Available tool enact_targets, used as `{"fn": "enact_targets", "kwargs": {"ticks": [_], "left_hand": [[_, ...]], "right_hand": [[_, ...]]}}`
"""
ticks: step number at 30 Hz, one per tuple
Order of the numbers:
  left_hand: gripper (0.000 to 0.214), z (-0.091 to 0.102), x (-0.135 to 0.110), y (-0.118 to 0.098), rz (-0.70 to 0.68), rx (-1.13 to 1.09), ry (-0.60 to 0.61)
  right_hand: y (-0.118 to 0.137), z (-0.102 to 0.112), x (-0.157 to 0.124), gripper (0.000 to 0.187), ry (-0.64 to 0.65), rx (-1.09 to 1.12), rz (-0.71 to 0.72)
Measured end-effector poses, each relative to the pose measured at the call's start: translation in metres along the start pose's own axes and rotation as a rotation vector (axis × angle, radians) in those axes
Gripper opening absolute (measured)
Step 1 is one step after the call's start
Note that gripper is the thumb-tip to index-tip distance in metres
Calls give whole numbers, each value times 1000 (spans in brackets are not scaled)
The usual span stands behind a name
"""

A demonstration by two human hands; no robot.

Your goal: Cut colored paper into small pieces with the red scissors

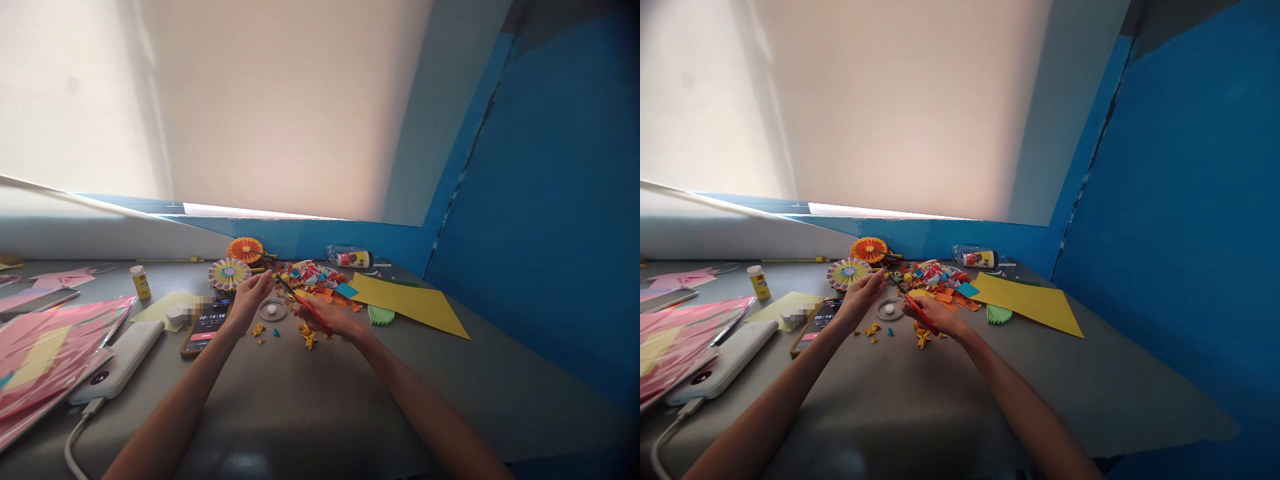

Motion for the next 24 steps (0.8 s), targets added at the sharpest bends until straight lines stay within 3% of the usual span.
{"fn": "enact_targets", "kwargs": {"ticks": [8,24], "left_hand": [[31,-1,0,6,77,-98,21],[38,5,3,-11,-29,218,86]], "right_hand": [[-1,2,0,52,-45,-18,-17],[-15,24,2,50,-61,-207,-54]]}}
Point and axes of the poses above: each hand's wrist, its own x-axis towards the middle knuckle, its own z-axis out of the back of the hand, y = z × x, the point moved 7 cm from there along x, towards the middle knuckle, and after that the axes turned 10 degrees about x, right-handed, at the moved point
